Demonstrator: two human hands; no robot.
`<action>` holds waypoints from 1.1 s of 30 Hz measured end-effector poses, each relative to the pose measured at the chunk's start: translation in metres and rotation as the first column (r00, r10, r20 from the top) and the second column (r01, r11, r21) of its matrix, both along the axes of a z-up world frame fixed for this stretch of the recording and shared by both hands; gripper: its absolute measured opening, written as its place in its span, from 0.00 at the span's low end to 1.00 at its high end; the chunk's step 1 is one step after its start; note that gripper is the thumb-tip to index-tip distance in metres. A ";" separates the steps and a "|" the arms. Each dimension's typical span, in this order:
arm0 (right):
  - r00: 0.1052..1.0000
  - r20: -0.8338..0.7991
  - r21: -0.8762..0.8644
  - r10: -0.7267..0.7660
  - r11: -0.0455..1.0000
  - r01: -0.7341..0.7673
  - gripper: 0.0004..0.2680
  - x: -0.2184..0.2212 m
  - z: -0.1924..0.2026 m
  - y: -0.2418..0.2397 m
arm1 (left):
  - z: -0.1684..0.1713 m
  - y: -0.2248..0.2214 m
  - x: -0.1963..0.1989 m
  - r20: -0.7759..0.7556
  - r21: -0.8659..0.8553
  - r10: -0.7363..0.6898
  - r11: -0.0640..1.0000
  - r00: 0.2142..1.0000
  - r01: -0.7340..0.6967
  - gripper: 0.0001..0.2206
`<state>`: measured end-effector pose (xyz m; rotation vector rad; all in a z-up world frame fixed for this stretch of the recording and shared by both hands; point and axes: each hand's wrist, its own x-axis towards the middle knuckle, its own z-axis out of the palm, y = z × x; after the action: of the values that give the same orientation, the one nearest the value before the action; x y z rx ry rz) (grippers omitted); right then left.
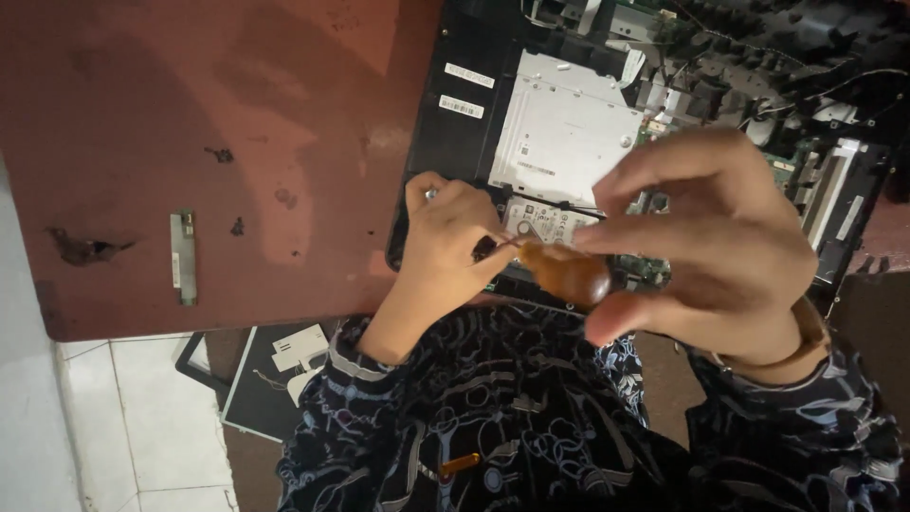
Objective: Removing the hard drive and RAM modules from a laptop chassis using a screwdriver.
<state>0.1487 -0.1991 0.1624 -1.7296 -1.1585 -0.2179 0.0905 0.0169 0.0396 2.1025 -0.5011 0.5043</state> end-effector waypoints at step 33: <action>0.894 -0.432 -0.212 0.121 0.950 -0.231 0.32 -0.021 -0.014 0.008 | 0.015 0.008 0.002 -0.173 0.153 -0.064 0.984 0.983 0.091 0.06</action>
<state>0.1282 -0.1912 0.1488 -1.7663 -1.0474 0.4174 0.0929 0.0251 0.0546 2.2461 -0.5384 0.2456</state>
